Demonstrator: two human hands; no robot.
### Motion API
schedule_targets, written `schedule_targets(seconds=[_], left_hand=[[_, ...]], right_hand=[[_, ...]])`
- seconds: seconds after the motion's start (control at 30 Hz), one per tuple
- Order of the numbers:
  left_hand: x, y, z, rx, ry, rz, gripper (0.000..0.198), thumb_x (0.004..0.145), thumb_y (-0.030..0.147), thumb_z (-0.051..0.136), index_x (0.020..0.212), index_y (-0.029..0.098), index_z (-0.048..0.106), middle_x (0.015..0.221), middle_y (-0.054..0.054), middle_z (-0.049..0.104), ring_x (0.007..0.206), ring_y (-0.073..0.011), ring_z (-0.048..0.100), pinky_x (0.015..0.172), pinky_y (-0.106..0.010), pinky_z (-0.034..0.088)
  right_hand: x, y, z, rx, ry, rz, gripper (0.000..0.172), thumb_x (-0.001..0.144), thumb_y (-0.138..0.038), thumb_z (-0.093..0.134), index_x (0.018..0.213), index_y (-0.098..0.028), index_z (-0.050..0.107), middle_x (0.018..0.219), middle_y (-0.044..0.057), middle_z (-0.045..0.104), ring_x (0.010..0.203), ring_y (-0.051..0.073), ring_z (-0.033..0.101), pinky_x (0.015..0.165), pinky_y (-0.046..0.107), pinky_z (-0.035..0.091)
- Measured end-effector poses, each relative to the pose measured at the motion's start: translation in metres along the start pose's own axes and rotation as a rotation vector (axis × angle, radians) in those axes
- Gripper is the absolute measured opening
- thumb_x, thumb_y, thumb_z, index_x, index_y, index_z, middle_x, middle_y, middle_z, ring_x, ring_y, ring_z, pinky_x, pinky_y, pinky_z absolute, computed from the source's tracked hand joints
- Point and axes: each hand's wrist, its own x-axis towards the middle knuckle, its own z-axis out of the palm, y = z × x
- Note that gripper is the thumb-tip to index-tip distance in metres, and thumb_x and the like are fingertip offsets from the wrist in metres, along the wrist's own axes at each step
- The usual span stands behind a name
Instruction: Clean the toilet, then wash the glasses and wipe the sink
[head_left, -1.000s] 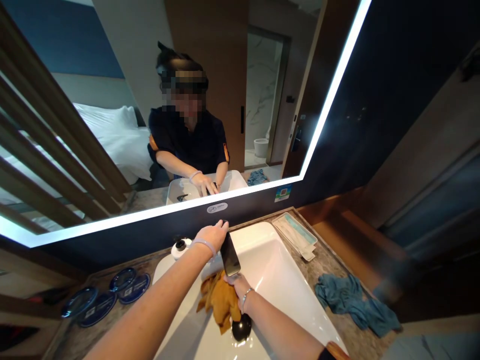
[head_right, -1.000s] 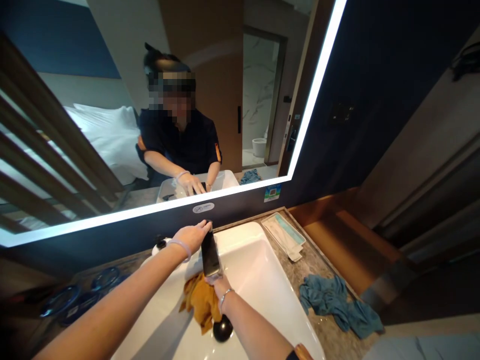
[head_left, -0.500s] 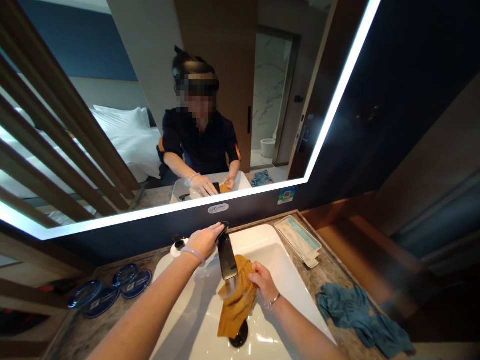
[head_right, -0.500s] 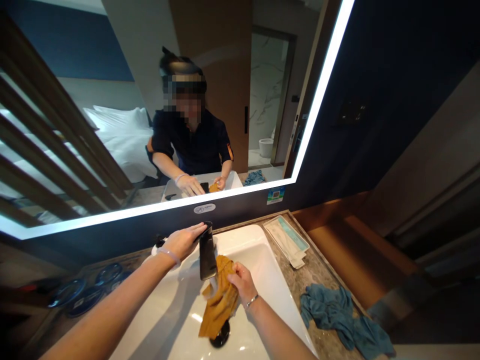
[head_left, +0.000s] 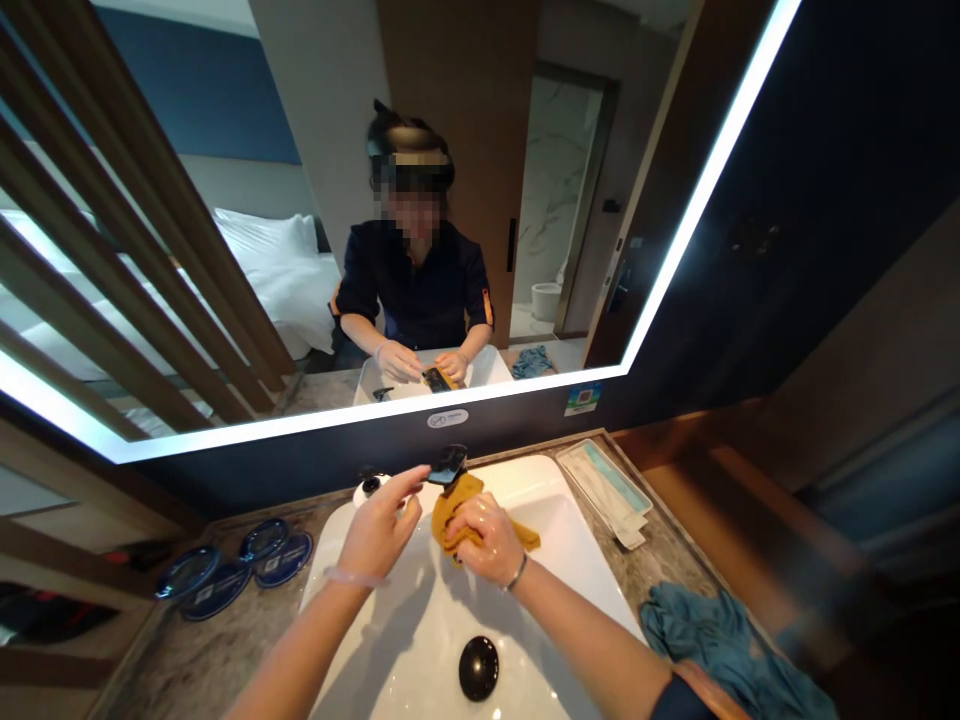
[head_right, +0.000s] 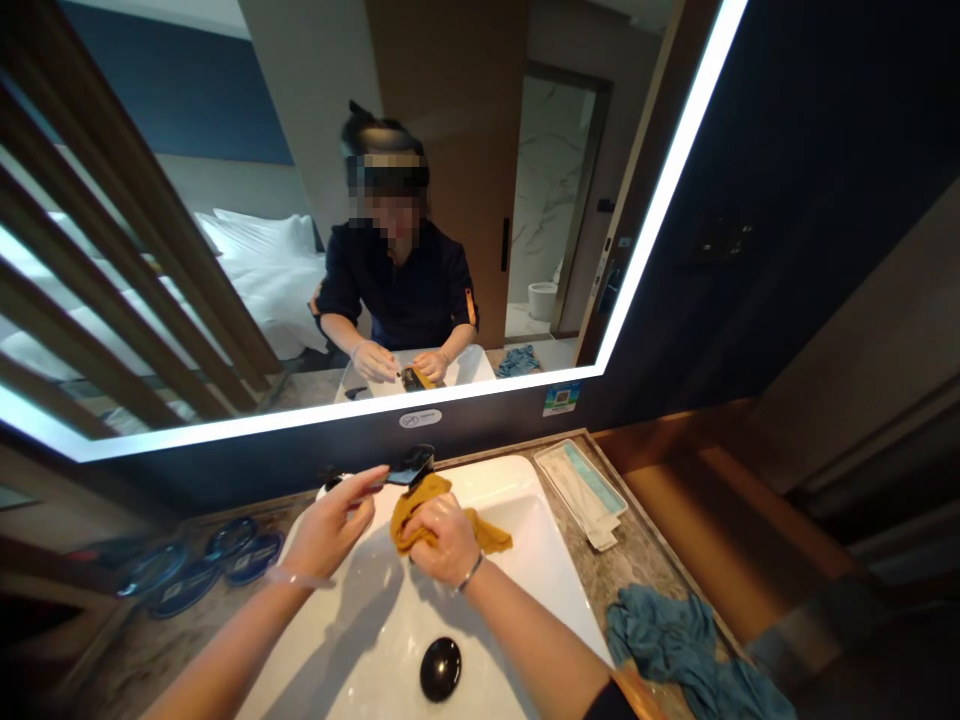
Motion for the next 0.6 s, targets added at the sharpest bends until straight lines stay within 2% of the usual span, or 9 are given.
schedule_targets(seconds=[0.07, 0.13, 0.17, 0.23, 0.3, 0.37, 0.43, 0.5, 0.6], left_hand=[[-0.027, -0.01, -0.013, -0.082, 0.137, -0.153, 0.045, 0.085, 0.045, 0.047, 0.117, 0.022, 0.068, 0.111, -0.005, 0.074, 0.095, -0.0203, 0.07, 0.087, -0.033, 0.055], [-0.05, -0.022, -0.023, -0.106, 0.254, -0.352, 0.05, 0.078, 0.055, 0.05, 0.111, 0.024, 0.07, 0.101, -0.003, 0.075, 0.093, -0.0233, 0.07, 0.086, -0.036, 0.053], [-0.058, -0.028, -0.026, -0.117, 0.283, -0.449, 0.053, 0.074, 0.058, 0.05, 0.11, 0.024, 0.07, 0.097, -0.003, 0.076, 0.093, -0.025, 0.07, 0.087, -0.037, 0.052], [-0.068, -0.038, -0.025, -0.148, 0.278, -0.599, 0.059, 0.067, 0.062, 0.05, 0.108, 0.025, 0.069, 0.087, -0.002, 0.076, 0.095, -0.0281, 0.069, 0.089, -0.039, 0.051], [-0.073, -0.044, -0.018, -0.165, 0.244, -0.665, 0.061, 0.063, 0.064, 0.05, 0.106, 0.025, 0.068, 0.085, -0.003, 0.076, 0.098, -0.0299, 0.069, 0.09, -0.039, 0.051], [-0.074, -0.047, -0.009, -0.151, 0.245, -0.691, 0.061, 0.064, 0.065, 0.049, 0.108, 0.026, 0.067, 0.097, -0.003, 0.075, 0.1, -0.0302, 0.068, 0.09, -0.04, 0.052], [-0.073, -0.05, -0.004, -0.11, 0.295, -0.719, 0.06, 0.069, 0.065, 0.047, 0.114, 0.029, 0.065, 0.113, -0.002, 0.071, 0.101, -0.0297, 0.068, 0.092, -0.042, 0.051], [-0.071, -0.057, -0.005, -0.077, 0.344, -0.749, 0.058, 0.072, 0.063, 0.046, 0.118, 0.031, 0.063, 0.121, -0.002, 0.068, 0.102, -0.03, 0.067, 0.096, -0.046, 0.05], [-0.069, -0.079, -0.012, -0.078, 0.357, -0.76, 0.059, 0.074, 0.063, 0.05, 0.123, 0.031, 0.061, 0.121, -0.004, 0.068, 0.101, -0.0315, 0.067, 0.1, -0.05, 0.049]], right_hand=[[-0.025, -0.002, -0.002, 0.124, 0.047, -0.015, 0.017, 0.068, -0.013, 0.049, 0.069, -0.021, 0.063, 0.075, 0.001, 0.063, 0.079, 0.018, 0.057, 0.084, 0.035, 0.042], [-0.04, 0.009, -0.007, 0.209, 0.116, 0.034, 0.016, 0.069, -0.014, 0.048, 0.068, -0.021, 0.062, 0.076, 0.001, 0.062, 0.08, 0.019, 0.058, 0.083, 0.034, 0.044], [-0.042, 0.019, -0.007, 0.205, 0.186, 0.105, 0.017, 0.071, -0.015, 0.047, 0.072, -0.02, 0.063, 0.079, 0.002, 0.063, 0.082, 0.019, 0.059, 0.083, 0.034, 0.045], [-0.034, 0.047, -0.003, 0.042, 0.275, 0.322, 0.028, 0.081, -0.017, 0.04, 0.092, -0.019, 0.066, 0.095, 0.007, 0.066, 0.095, 0.021, 0.06, 0.089, 0.035, 0.047], [-0.017, 0.077, 0.008, -0.187, 0.204, 0.483, 0.037, 0.088, -0.019, 0.037, 0.115, -0.016, 0.063, 0.116, 0.013, 0.065, 0.112, 0.024, 0.056, 0.1, 0.04, 0.043], [0.002, 0.102, 0.021, -0.327, 0.023, 0.502, 0.04, 0.089, -0.02, 0.044, 0.126, -0.015, 0.06, 0.129, 0.015, 0.061, 0.126, 0.027, 0.05, 0.112, 0.047, 0.032], [0.015, 0.121, 0.025, -0.382, -0.066, 0.475, 0.045, 0.085, -0.02, 0.053, 0.13, -0.017, 0.06, 0.135, 0.014, 0.059, 0.134, 0.031, 0.044, 0.119, 0.053, 0.017], [0.018, 0.135, 0.016, -0.455, -0.075, 0.498, 0.054, 0.084, -0.018, 0.053, 0.138, -0.015, 0.053, 0.143, 0.014, 0.053, 0.141, 0.034, 0.035, 0.119, 0.059, 0.003], [-0.002, 0.144, -0.009, -0.632, 0.016, 0.606, 0.058, 0.086, -0.019, 0.052, 0.143, -0.012, 0.047, 0.146, 0.019, 0.049, 0.142, 0.035, 0.034, 0.118, 0.06, 0.002]])
